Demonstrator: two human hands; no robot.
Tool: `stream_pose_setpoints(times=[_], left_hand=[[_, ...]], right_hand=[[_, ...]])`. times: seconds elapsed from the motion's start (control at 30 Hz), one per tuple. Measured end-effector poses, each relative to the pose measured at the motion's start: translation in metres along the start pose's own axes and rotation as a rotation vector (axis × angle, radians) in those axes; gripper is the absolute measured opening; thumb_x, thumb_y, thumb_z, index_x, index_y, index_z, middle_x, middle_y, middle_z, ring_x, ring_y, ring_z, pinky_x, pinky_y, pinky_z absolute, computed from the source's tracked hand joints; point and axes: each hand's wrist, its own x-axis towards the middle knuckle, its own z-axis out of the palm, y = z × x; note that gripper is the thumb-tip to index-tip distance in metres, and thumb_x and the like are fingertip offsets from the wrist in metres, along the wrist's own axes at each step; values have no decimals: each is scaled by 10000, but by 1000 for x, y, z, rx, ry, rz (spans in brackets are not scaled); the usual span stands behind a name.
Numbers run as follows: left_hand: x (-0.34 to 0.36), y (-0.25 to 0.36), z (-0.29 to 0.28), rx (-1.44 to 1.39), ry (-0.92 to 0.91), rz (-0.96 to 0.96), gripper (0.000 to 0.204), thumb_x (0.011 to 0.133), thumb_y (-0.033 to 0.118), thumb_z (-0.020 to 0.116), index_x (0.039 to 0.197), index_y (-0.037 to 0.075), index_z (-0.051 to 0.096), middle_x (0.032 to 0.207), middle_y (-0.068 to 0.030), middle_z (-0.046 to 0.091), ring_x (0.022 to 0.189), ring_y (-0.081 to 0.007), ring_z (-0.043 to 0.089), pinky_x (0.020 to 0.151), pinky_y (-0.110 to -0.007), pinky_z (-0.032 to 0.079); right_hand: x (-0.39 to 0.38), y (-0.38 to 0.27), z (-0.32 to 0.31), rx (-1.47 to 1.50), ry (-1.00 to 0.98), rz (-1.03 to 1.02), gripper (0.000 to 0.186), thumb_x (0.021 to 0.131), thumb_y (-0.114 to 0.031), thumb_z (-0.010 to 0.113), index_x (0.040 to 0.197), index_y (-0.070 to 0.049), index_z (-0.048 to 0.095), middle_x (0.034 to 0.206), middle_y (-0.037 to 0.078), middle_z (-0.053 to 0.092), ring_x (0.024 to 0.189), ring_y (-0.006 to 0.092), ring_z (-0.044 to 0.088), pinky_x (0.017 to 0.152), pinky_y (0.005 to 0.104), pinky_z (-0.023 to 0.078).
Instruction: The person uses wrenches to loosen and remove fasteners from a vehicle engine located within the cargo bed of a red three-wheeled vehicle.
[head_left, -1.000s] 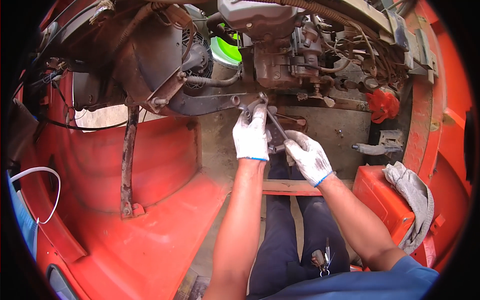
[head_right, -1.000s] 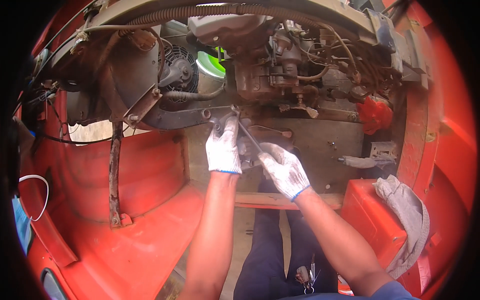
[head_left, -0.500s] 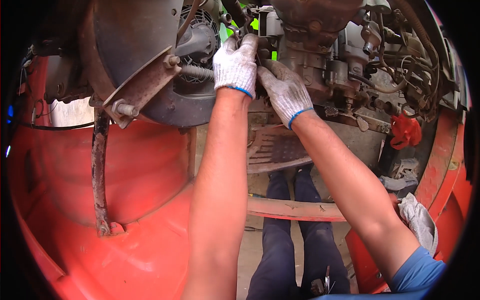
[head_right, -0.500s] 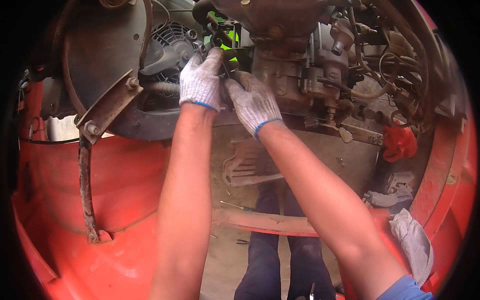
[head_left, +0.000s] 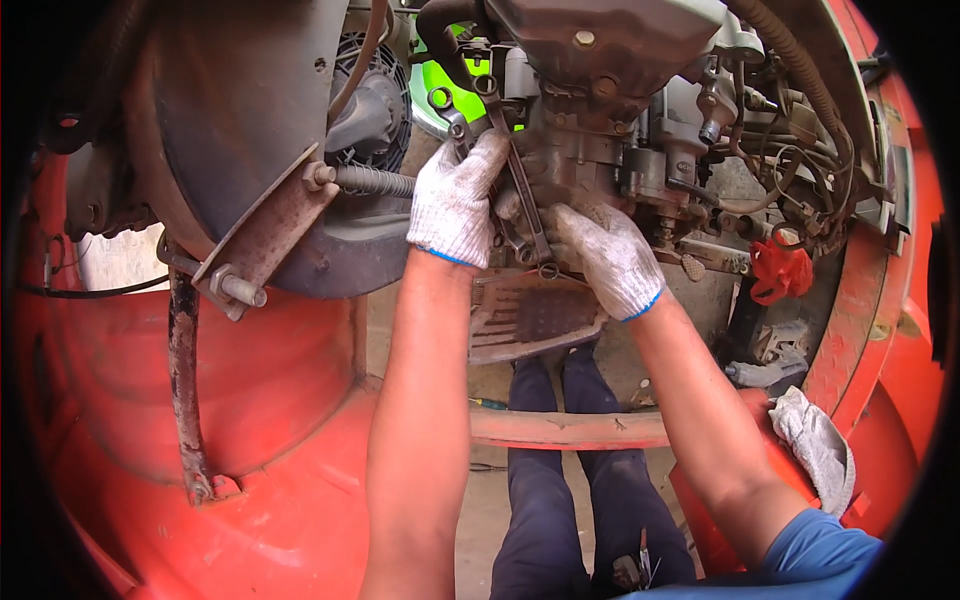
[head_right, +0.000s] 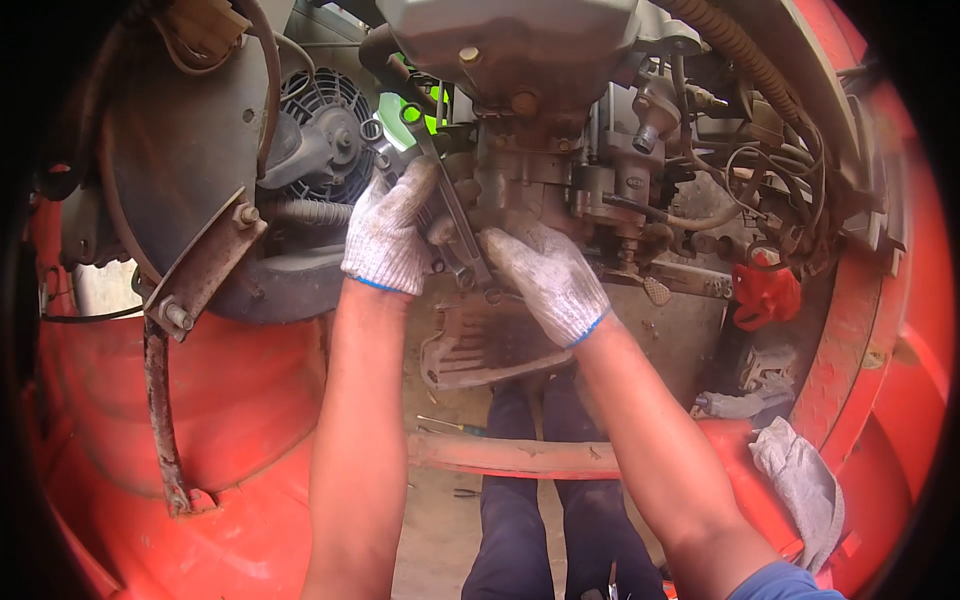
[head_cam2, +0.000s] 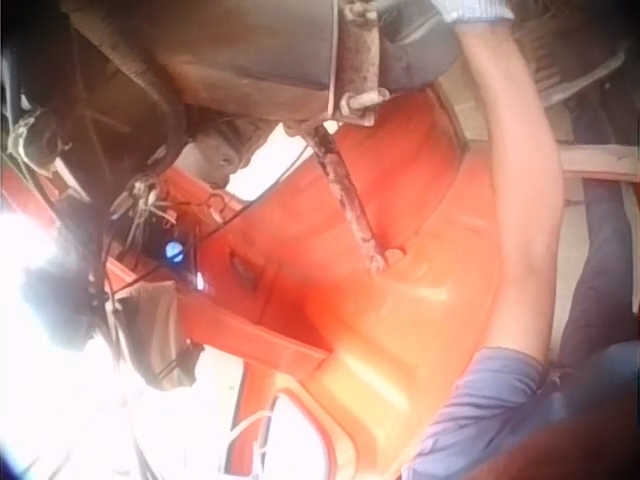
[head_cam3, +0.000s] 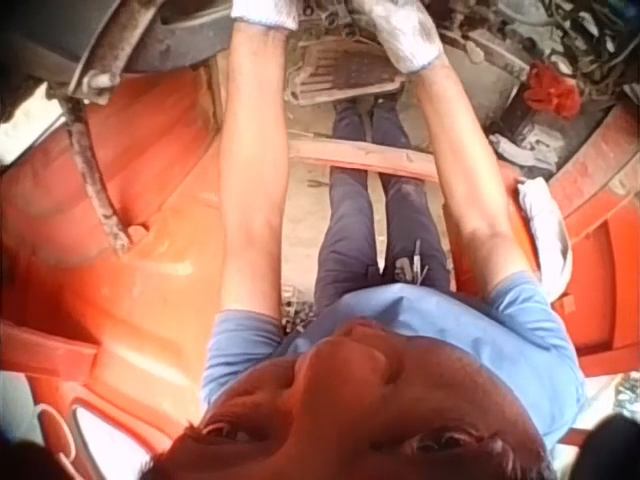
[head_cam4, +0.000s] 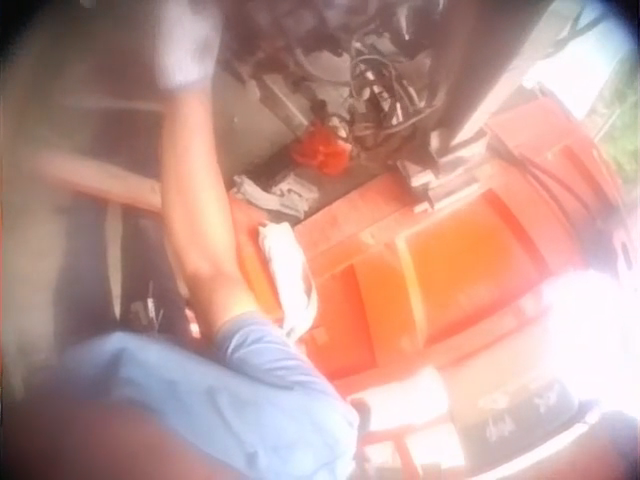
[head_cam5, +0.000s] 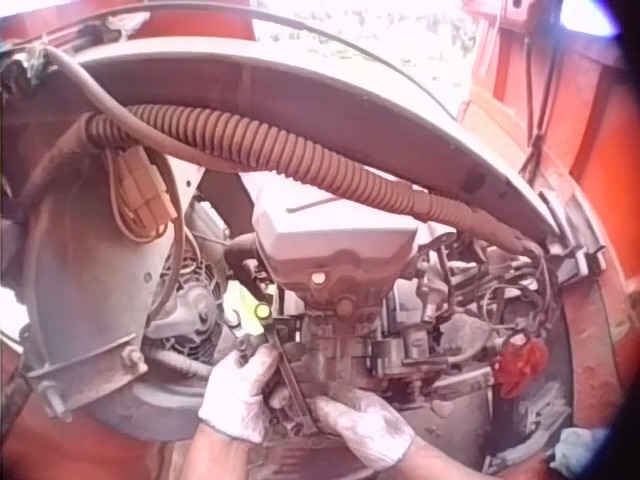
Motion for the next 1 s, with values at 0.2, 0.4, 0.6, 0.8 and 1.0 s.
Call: stream_pose_setpoints(times=[0.2, 0.4, 0.6, 0.8, 1.0], left_hand=[[-13, 11, -5, -309, -187, -147, 381, 1020, 235, 533, 1345, 42, 588, 1143, -71, 697, 924, -183, 648, 676, -322, 506], [-13, 13, -17, -633, -390, -254, 527, 1014, 266, 484, 1460, -15, 465, 1437, -227, 555, 1270, -360, 568, 773, -424, 519], [-18, 13, -13, -285, -167, -106, 418, 1027, 227, 504, 1348, -32, 577, 1236, -211, 666, 1123, -320, 656, 813, -413, 546], [-49, 33, 12, 373, -62, -102, 263, 1015, 216, 586, 1180, 27, 664, 963, -38, 656, 737, -94, 644, 626, -229, 500], [-124, 16, 53, 283, 55, 53, 216, 1024, 171, 536, 1154, 3, 572, 1037, -51, 619, 986, -129, 600, 859, -310, 487]], right_hand=[[0, -3, -5, -303, 24, -46, 389, 980, -271, 606, 1244, 13, 639, 987, 103, 691, 828, 141, 646, 747, 299, 550], [-55, -24, -17, -156, 83, -17, 353, 964, -174, 601, 1247, 36, 595, 955, 84, 671, 799, 137, 635, 718, 284, 534], [-115, -109, -26, 150, 174, -352, 224, 863, -34, 598, 1082, 5, 572, 819, 60, 596, 588, 102, 534, 484, 226, 403], [-112, -103, -22, 18, 69, -144, 338, 1013, -229, 570, 1089, 85, 667, 619, 10, 554, 467, 78, 476, 437, 234, 372], [-107, -7, 14, -452, 82, -188, 420, 1019, -172, 558, 1405, -5, 553, 1325, 180, 625, 1187, 302, 619, 1010, 371, 486]])
